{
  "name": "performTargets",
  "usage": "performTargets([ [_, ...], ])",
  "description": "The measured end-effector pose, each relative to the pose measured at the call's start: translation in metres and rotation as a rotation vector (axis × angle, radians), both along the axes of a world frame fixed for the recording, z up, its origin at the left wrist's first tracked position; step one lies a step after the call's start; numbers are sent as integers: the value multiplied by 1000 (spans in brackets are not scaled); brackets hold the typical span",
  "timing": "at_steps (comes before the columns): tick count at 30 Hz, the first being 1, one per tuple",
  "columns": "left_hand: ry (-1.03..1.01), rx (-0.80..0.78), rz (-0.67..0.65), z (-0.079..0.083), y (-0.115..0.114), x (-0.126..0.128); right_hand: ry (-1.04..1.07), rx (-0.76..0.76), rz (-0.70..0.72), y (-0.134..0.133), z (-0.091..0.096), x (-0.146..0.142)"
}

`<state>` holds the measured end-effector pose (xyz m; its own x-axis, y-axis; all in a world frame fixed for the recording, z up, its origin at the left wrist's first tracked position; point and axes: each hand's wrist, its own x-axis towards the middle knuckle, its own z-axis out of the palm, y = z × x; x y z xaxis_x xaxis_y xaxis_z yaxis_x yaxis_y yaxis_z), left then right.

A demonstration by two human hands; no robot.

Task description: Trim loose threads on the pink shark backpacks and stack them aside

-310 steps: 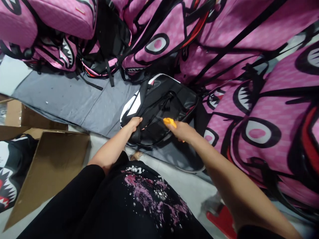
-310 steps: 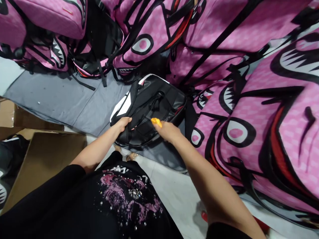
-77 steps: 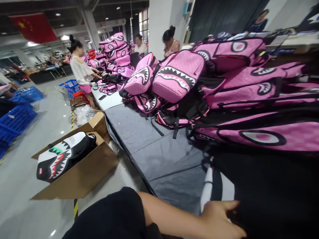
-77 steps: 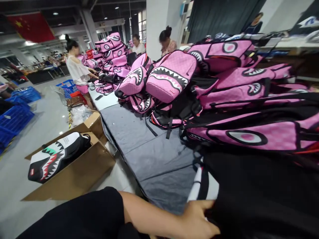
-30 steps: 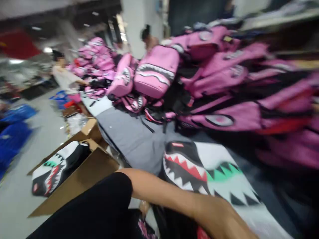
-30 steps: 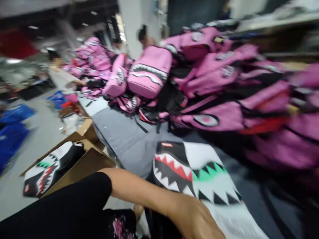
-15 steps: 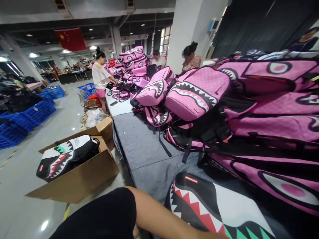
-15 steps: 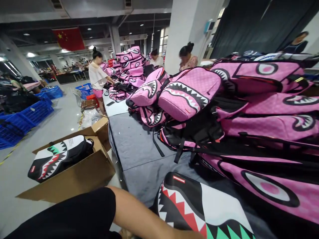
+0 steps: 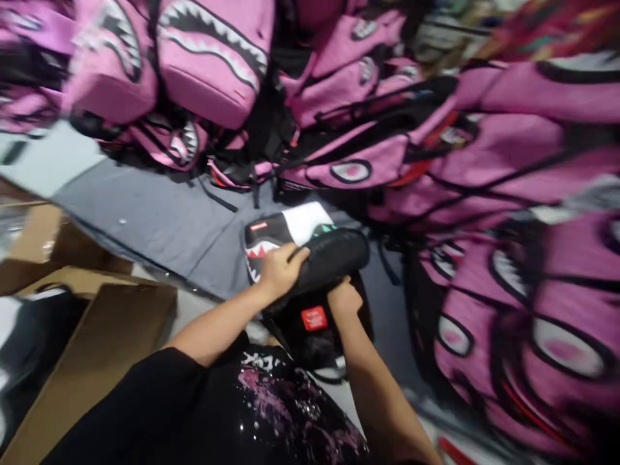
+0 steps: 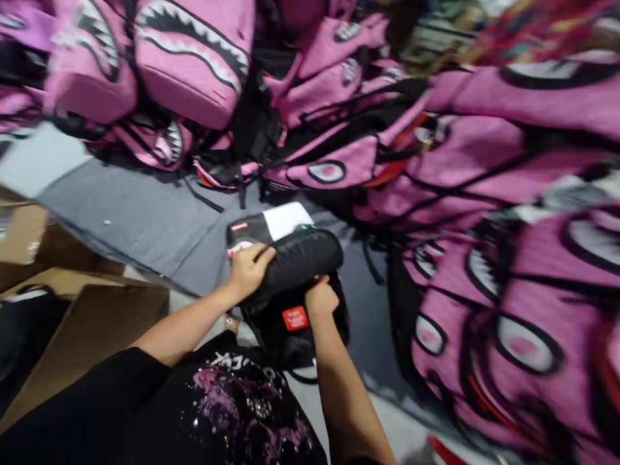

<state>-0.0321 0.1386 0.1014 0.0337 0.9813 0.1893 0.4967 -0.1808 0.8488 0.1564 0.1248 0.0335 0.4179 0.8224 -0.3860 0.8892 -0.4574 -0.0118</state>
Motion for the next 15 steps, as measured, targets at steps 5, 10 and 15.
performTargets([
  [5, -35, 147, -63, -4, 8, 4, 25, -183, -233, -115, 11, 47],
  [10, -67, 281, -157, -7, 15, 23, 509, -349, -375, -184, 10, 65],
  [15, -18, 485, -399, -1, 8, 44, 1527, 112, -705, -136, -22, 42],
])
